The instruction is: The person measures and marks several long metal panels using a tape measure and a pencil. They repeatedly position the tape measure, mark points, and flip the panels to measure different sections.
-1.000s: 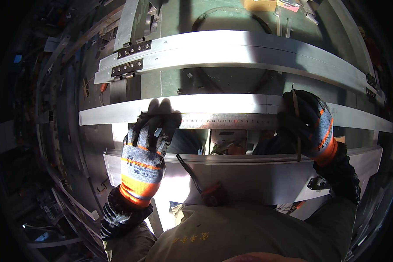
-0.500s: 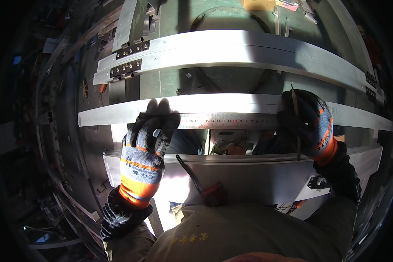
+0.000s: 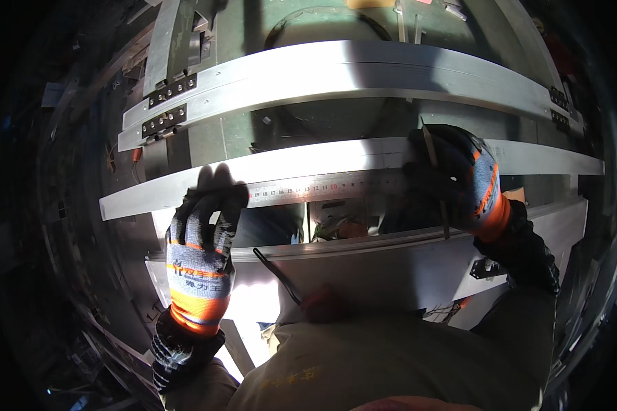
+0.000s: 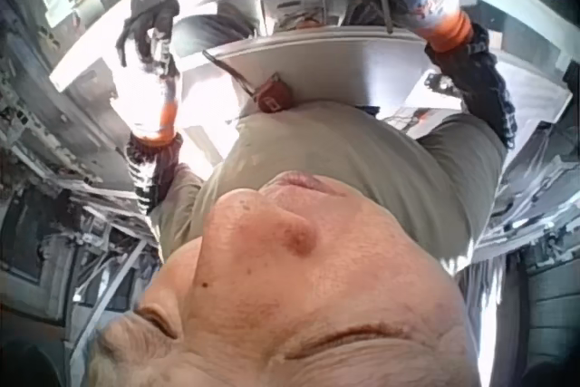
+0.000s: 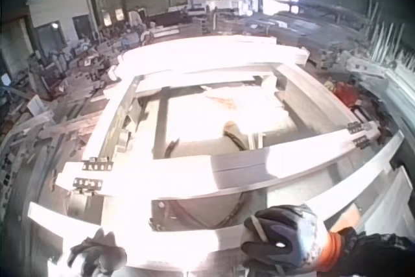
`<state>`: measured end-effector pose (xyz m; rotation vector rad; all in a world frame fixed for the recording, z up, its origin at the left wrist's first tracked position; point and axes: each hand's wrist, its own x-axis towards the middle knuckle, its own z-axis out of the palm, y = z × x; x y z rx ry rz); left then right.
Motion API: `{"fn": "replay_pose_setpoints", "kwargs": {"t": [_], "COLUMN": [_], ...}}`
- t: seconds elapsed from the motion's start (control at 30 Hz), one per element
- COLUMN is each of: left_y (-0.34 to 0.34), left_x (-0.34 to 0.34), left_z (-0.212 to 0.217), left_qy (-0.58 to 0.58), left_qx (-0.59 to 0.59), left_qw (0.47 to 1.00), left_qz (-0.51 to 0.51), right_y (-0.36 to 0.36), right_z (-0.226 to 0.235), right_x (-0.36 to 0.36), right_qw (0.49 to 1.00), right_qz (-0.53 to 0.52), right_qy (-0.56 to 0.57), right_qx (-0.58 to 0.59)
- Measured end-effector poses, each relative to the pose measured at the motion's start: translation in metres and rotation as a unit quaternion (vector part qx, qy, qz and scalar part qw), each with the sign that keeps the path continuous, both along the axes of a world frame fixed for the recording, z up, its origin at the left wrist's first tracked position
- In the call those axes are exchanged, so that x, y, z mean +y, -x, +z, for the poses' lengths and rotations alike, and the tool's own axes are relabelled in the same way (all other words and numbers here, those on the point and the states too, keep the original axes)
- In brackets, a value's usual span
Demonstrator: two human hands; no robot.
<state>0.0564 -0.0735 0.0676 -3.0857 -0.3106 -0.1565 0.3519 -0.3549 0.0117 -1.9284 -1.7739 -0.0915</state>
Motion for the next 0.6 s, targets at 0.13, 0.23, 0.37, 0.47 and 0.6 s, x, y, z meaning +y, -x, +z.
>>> {"fn": "replay_pose_setpoints", "kwargs": {"t": [0.13,0.23,0.37,0.47,0.6], "left_y": [-0.004,-0.003,-0.001,0.001,0.004], "left_x": [-0.006,-0.02,-0.009,-0.009,0.003], "left_z": [-0.024,-0.014,0.004,0.005,-0.002], "left_qy": [0.336,0.327,0.043,0.039,0.058], "left_qx": [-0.157,-0.139,-0.01,-0.011,-0.011], "left_qw": [0.921,0.924,0.999,0.999,0.998], "left_qz": [0.119,0.14,0.0,-0.001,-0.024], "right_y": [-0.003,-0.004,-0.002,-0.002,-0.001], "right_z": [-0.007,-0.011,-0.014,-0.018,-0.008], "right_x": [0.0,-0.002,-0.008,-0.008,-0.005], "right_qw": [0.999,0.999,0.999,0.999,0.999], "right_qz": [0.02,0.019,0.003,0.005,0.003], "right_qy": [-0.012,-0.02,0.004,-0.006,0.009], "right_qx": [-0.049,-0.047,-0.048,-0.047,-0.046]}}
